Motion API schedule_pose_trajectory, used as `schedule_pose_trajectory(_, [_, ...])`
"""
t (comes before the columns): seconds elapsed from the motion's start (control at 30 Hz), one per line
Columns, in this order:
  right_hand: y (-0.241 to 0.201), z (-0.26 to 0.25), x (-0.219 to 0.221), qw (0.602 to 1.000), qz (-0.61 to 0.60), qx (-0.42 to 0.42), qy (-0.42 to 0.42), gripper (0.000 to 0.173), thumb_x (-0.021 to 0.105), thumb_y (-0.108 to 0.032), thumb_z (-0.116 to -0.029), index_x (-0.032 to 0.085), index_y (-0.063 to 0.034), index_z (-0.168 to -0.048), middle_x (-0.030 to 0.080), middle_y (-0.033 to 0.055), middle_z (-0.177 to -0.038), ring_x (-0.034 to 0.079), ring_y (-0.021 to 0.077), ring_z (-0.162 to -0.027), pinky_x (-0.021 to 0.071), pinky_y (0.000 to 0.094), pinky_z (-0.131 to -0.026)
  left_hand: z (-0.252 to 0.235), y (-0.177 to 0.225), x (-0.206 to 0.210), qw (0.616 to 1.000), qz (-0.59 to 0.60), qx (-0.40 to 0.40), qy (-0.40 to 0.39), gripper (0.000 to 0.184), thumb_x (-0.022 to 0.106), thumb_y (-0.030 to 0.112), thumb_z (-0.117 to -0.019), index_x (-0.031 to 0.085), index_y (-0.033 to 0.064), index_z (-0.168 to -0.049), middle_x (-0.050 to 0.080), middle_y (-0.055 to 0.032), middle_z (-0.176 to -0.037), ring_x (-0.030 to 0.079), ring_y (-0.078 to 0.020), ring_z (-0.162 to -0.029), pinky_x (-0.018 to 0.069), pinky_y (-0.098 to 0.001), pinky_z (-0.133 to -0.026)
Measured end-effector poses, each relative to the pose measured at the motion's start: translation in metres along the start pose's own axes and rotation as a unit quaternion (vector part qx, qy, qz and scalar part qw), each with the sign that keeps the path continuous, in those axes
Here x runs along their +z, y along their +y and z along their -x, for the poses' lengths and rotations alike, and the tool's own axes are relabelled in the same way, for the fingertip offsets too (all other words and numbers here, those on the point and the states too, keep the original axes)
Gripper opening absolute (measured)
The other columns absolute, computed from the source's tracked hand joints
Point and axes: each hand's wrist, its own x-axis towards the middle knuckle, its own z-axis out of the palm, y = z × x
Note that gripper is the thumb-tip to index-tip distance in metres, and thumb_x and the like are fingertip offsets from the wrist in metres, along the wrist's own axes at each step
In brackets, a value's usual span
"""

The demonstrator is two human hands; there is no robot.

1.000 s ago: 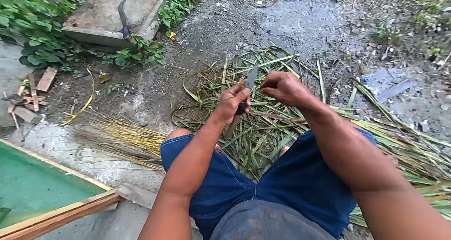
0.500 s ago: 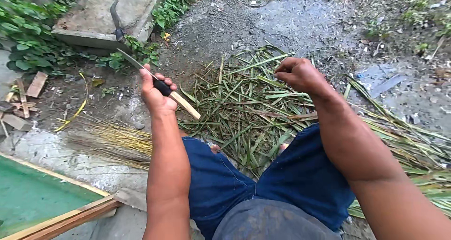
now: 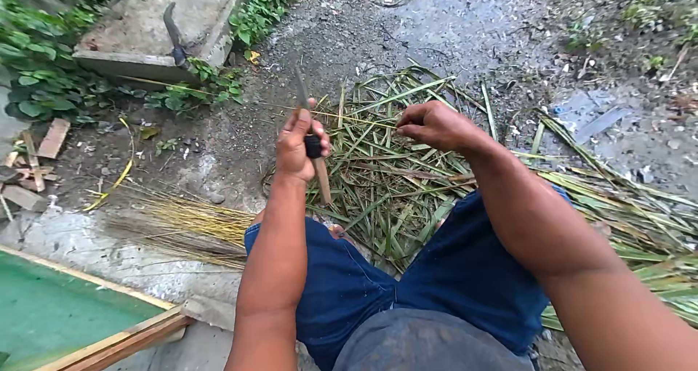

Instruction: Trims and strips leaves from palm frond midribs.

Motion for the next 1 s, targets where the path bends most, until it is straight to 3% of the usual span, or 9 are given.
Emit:
schedule_pose_trajectory(0.13, [-0.001,-0.001,0.001,1.000,-0.004,-0.001,0.008,0.017,0.060,-0.017,-0.1025,0.074,-0.0069,-0.105,0.069,0.0040,-0.085,0.061,0.0111,-0.068,0.0537,0.0348,-0.068,0.001,-0.002,0.006,1.000,0.023,0.011,0.013,0.030,0.034,0.028,-0.1121,0.052,0.0196,-0.134,0.059,0.0050,-0.067,0.059,-0.0078,-0.051,0.0546,-0.0236,-0.046])
schedule_pose_trajectory(0.3, [-0.010,-0.009,0.026,0.999,-0.025,-0.033,0.030,0.015,0.062,-0.014,-0.1006,0.074,-0.0053,-0.104,0.068,0.0052,-0.093,0.062,0.0112,-0.073,0.0550,0.0339,-0.072,0.016,-0.032,0.046,0.988,-0.050,-0.105,-0.104,0.036,0.041,0.018,-0.1094,0.047,0.0071,-0.143,0.059,-0.0010,-0.070,0.059,-0.0097,-0.053,0.0532,-0.0234,-0.047])
schedule_pose_trajectory(0.37, [-0.008,-0.008,0.023,0.998,-0.020,-0.038,0.042,0.013,0.064,-0.014,-0.0995,0.074,-0.0062,-0.103,0.068,0.0048,-0.095,0.062,0.0111,-0.076,0.0549,0.0339,-0.074,0.013,-0.029,0.041,0.988,-0.034,-0.103,-0.113,0.035,0.041,0.019,-0.1091,0.050,0.0083,-0.142,0.059,-0.0003,-0.069,0.059,-0.0091,-0.052,0.0531,-0.0227,-0.046])
schedule_pose_trajectory(0.5, [0.000,-0.001,0.009,0.998,-0.003,-0.013,0.061,0.010,0.066,-0.013,-0.0979,0.074,-0.0067,-0.102,0.069,0.0053,-0.096,0.063,0.0123,-0.079,0.0546,0.0363,-0.077,-0.003,0.003,-0.004,1.000,0.030,0.001,-0.007,0.032,0.032,0.033,-0.1119,0.052,0.0232,-0.136,0.059,0.0075,-0.069,0.057,-0.0049,-0.052,0.0527,-0.0210,-0.048])
schedule_pose_trajectory(0.6, [0.001,0.000,0.011,0.997,0.000,0.006,0.072,0.009,0.069,-0.013,-0.0963,0.073,-0.0067,-0.100,0.069,0.0055,-0.091,0.063,0.0132,-0.076,0.0541,0.0374,-0.074,-0.005,0.008,-0.006,0.997,0.056,0.029,0.047,0.032,0.029,0.037,-0.1132,0.052,0.0257,-0.133,0.058,0.0077,-0.068,0.057,-0.0053,-0.051,0.0519,-0.0215,-0.046])
schedule_pose_trajectory(0.67, [-0.005,-0.002,0.018,0.998,-0.005,0.011,0.068,0.010,0.068,-0.014,-0.0968,0.073,-0.0063,-0.100,0.068,0.0056,-0.090,0.062,0.0133,-0.076,0.0534,0.0373,-0.074,0.004,-0.005,0.015,1.000,0.010,-0.005,0.011,0.032,0.031,0.032,-0.1119,0.048,0.0215,-0.137,0.058,0.0072,-0.067,0.057,-0.0054,-0.051,0.0526,-0.0214,-0.046])
schedule_pose_trajectory(0.77, [-0.013,-0.007,0.031,0.997,-0.025,-0.007,0.068,0.008,0.068,-0.012,-0.0964,0.072,-0.0055,-0.099,0.067,0.0045,-0.085,0.061,0.0112,-0.072,0.0530,0.0344,-0.071,0.020,-0.034,0.052,0.990,-0.052,-0.105,-0.084,0.036,0.041,0.019,-0.1095,0.047,0.0107,-0.144,0.060,-0.0006,-0.070,0.059,-0.0092,-0.053,0.0527,-0.0230,-0.046])
schedule_pose_trajectory(0.83, [-0.013,-0.008,0.031,0.998,-0.024,-0.015,0.065,0.008,0.067,-0.012,-0.0965,0.072,-0.0063,-0.100,0.069,0.0035,-0.085,0.063,0.0101,-0.073,0.0543,0.0336,-0.072,0.020,-0.039,0.057,0.983,-0.049,-0.139,-0.112,0.037,0.045,0.017,-0.1095,0.048,0.0104,-0.146,0.062,-0.0036,-0.072,0.060,-0.0110,-0.054,0.0527,-0.0240,-0.046])
schedule_pose_trajectory(1.0, [-0.005,0.000,0.013,0.998,-0.003,-0.009,0.059,0.009,0.067,-0.015,-0.0977,0.071,-0.0068,-0.099,0.066,0.0037,-0.083,0.060,0.0119,-0.071,0.0525,0.0355,-0.070,-0.005,-0.003,0.002,1.000,0.024,-0.020,0.002,0.032,0.033,0.031,-0.1119,0.051,0.0228,-0.138,0.059,0.0065,-0.069,0.057,-0.0051,-0.052,0.0522,-0.0205,-0.047])
